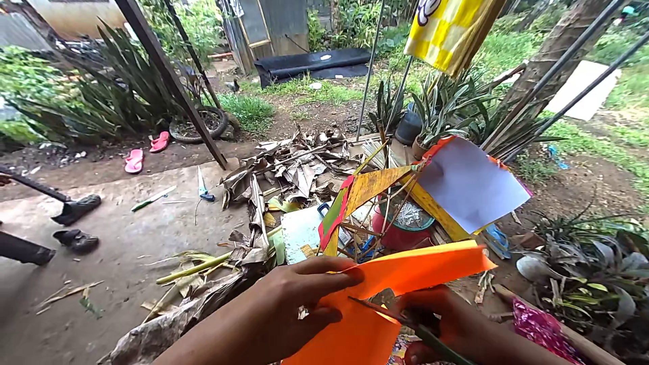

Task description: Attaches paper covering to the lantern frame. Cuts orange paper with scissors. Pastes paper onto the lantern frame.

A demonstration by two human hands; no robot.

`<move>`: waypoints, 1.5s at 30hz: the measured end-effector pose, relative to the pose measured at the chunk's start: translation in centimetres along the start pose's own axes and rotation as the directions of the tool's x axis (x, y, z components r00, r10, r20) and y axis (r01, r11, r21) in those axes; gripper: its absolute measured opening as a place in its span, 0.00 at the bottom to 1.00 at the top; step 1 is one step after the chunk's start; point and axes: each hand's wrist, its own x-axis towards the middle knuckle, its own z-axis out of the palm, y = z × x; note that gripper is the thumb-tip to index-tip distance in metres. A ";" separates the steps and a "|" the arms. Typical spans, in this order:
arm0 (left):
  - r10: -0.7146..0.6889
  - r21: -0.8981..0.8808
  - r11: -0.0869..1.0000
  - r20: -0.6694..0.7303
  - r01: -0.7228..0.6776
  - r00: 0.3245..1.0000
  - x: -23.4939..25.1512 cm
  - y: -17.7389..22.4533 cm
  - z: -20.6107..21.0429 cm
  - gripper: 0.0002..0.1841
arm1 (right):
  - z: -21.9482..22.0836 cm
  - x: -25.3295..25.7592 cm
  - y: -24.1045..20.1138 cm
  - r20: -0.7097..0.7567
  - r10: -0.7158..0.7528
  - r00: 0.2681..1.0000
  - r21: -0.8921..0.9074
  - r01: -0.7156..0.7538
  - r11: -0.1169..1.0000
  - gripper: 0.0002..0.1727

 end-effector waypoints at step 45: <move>-0.038 -0.062 0.997 0.084 0.043 0.996 1.8 -3.7 0.3 0.25 | -8.5 -5.4 -2.0 -0.675 -0.181 0.716 -0.144 0.113 0.983 0.31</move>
